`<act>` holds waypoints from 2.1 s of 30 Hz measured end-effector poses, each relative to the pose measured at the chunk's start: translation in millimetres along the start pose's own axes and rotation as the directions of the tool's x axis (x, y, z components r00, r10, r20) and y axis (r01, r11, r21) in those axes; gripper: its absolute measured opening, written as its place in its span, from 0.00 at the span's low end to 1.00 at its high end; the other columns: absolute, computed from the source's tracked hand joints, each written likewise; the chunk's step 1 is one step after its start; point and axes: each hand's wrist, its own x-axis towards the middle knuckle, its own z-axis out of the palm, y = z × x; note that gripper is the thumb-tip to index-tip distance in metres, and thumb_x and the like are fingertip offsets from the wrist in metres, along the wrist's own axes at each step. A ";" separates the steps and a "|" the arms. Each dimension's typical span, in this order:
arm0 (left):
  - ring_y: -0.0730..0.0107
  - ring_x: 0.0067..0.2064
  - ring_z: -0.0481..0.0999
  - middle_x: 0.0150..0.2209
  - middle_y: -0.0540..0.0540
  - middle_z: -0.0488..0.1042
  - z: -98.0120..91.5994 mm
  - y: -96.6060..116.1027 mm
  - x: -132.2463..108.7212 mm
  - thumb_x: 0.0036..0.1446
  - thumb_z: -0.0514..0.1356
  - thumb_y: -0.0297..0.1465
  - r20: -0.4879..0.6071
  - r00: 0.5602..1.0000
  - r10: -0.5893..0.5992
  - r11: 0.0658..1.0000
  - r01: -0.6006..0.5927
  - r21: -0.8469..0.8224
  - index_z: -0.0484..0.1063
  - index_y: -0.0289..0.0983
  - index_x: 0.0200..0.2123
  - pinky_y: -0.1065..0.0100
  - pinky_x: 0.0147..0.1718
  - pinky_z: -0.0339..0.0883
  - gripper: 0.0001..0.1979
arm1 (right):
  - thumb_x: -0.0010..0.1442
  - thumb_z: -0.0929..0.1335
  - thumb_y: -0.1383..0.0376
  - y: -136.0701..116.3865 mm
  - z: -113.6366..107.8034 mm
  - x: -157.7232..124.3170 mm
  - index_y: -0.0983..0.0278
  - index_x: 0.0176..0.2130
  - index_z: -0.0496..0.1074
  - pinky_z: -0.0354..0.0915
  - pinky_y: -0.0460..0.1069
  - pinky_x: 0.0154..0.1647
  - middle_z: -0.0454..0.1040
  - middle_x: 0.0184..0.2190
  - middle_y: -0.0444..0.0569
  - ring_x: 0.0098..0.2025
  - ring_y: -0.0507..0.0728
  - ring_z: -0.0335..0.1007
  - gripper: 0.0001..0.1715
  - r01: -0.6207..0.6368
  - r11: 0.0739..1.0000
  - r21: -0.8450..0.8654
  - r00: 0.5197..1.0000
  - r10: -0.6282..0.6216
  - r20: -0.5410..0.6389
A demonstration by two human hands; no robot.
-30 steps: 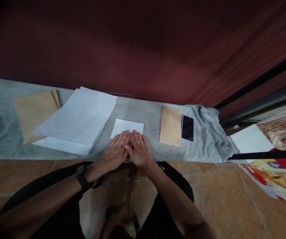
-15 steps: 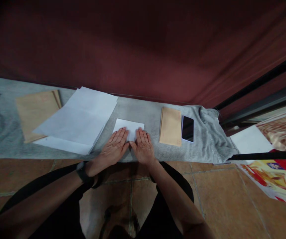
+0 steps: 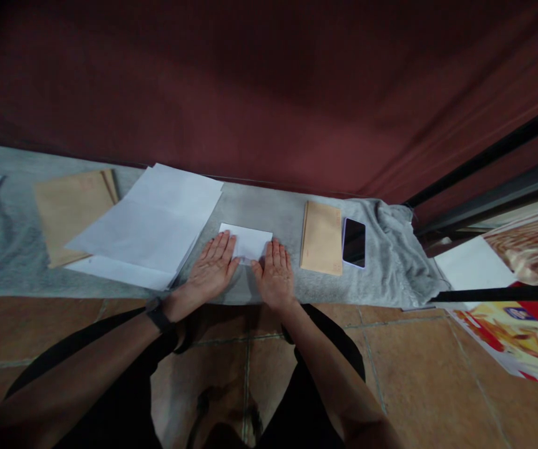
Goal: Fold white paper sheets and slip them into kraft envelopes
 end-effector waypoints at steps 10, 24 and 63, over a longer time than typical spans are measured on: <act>0.55 0.77 0.45 0.75 0.32 0.52 0.5 4.3 -4.3 0.72 0.42 0.31 0.010 0.980 0.198 0.979 -0.197 -0.054 0.50 0.25 0.74 0.50 0.74 0.48 0.31 | 0.77 0.52 0.51 -22.6 -7.6 -8.5 0.67 0.76 0.46 0.48 0.60 0.78 0.48 0.77 0.56 0.78 0.59 0.42 0.38 0.169 0.965 0.200 0.967 -0.202 0.158; 0.55 0.77 0.45 0.76 0.32 0.48 7.8 2.5 -2.9 0.73 0.42 0.33 0.076 0.981 0.180 0.984 -0.179 -0.019 0.51 0.26 0.73 0.51 0.74 0.46 0.30 | 0.77 0.55 0.48 -22.0 -3.3 -10.9 0.71 0.73 0.55 0.44 0.59 0.78 0.49 0.76 0.57 0.78 0.61 0.44 0.39 0.131 0.991 0.038 0.975 -0.136 0.173; 0.55 0.77 0.45 0.75 0.32 0.52 -6.6 10.1 7.2 0.72 0.43 0.35 -0.011 0.996 0.089 0.993 -0.090 -0.071 0.51 0.26 0.73 0.48 0.74 0.47 0.32 | 0.77 0.54 0.54 -6.0 -8.5 4.6 0.71 0.74 0.52 0.48 0.62 0.77 0.52 0.75 0.59 0.78 0.63 0.44 0.37 0.061 0.997 0.038 0.994 -0.064 0.085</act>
